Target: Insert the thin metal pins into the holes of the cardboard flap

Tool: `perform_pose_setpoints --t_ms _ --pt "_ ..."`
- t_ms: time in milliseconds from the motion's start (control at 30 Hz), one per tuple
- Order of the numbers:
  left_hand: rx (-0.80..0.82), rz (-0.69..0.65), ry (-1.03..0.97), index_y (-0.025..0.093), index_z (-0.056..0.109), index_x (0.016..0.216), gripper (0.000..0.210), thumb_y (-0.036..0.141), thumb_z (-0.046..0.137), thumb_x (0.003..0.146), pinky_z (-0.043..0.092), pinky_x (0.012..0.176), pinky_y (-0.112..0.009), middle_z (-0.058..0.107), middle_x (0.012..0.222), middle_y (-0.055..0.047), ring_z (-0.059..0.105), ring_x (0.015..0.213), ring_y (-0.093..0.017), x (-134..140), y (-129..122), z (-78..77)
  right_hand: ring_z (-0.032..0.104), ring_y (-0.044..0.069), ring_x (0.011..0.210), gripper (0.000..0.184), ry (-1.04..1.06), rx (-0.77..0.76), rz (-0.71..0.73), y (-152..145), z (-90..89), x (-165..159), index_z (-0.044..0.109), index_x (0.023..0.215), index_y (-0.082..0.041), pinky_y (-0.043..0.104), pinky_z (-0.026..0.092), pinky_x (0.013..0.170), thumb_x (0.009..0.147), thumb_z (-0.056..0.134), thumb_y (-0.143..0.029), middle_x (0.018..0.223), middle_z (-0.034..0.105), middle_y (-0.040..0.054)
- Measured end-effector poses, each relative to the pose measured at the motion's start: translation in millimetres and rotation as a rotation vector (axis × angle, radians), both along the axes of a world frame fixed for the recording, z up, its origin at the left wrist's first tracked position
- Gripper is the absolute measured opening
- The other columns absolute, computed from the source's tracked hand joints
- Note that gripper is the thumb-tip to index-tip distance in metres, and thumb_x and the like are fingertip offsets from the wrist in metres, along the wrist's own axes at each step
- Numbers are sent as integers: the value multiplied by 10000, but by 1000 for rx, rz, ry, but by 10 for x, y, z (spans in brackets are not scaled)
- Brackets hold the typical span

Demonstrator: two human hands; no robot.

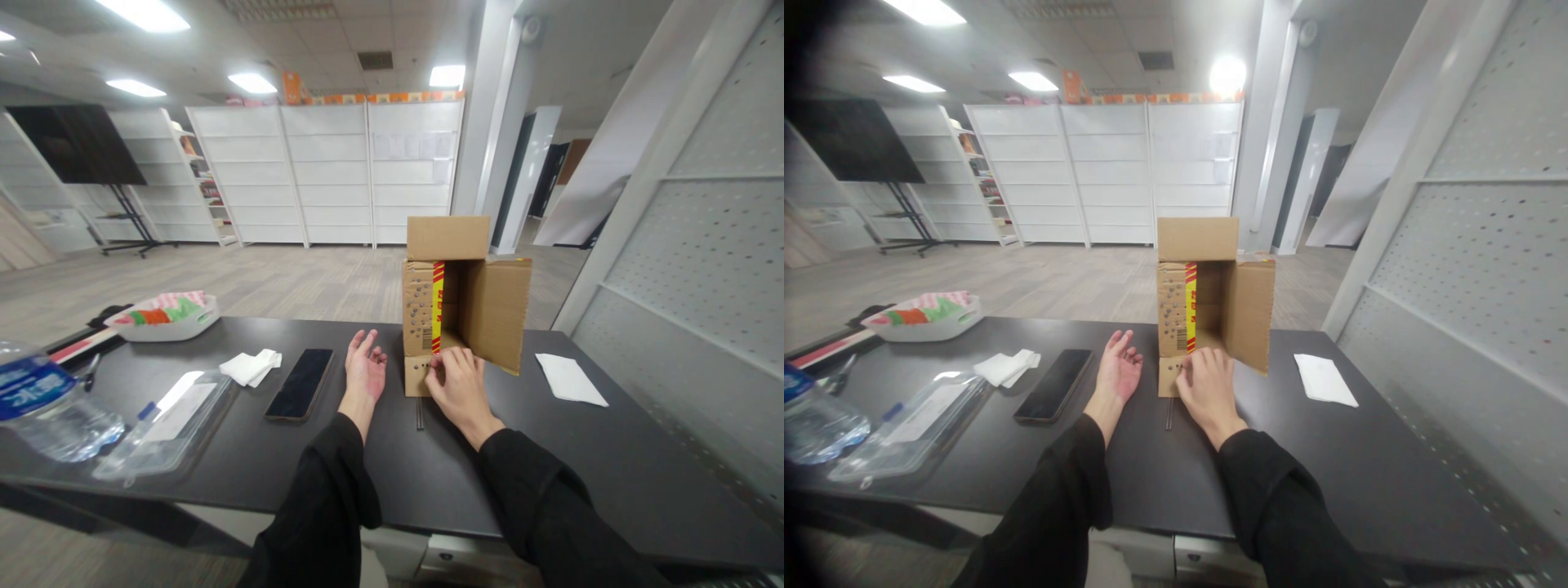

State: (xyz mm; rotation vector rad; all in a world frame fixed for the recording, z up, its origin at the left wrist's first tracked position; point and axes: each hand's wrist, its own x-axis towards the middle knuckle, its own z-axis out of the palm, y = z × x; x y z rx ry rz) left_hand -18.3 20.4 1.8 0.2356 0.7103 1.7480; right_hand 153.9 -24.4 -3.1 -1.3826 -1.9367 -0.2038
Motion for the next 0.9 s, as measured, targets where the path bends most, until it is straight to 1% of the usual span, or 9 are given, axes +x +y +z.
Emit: perform_pose_setpoints --t_ms 200,433,533,667,900 --pt "1 3 -9 260 563 991 405 112 766 673 370 571 -214 686 988 19 479 535 -36 1 -5 3 532 219 847 29 61 13 43 -19 -10 4 535 842 -199 372 284 837 855 509 -206 826 628 36" --pt "-1 0 9 267 561 1021 455 134 792 653 375 579 -216 683 988 32 484 541 -35 -5 14 -15 533 183 753 58 157 150 113 -113 36 -8 501 778 -205 346 294 788 827 520 -181 750 600 2" --pt "-1 -3 5 269 563 1022 443 129 783 664 375 574 -217 680 1000 29 483 537 -33 -5 12 -11 526 182 748 81 182 175 153 -181 76 6 489 765 -211 341 303 770 821 519 -162 737 579 -3" --pt "-6 0 -6 268 566 1009 416 120 768 678 377 569 -221 678 979 31 485 538 -39 -3 2 -5 528 192 789 94 191 135 223 -304 78 59 482 772 -216 339 316 775 834 502 -147 758 570 4" --pt "-8 7 -14 262 567 1004 410 112 765 679 374 561 -218 671 948 37 477 529 -37 -4 -1 -2 510 179 784 100 108 -6 318 -592 -38 158 487 805 -204 328 290 761 853 489 -116 766 555 0"
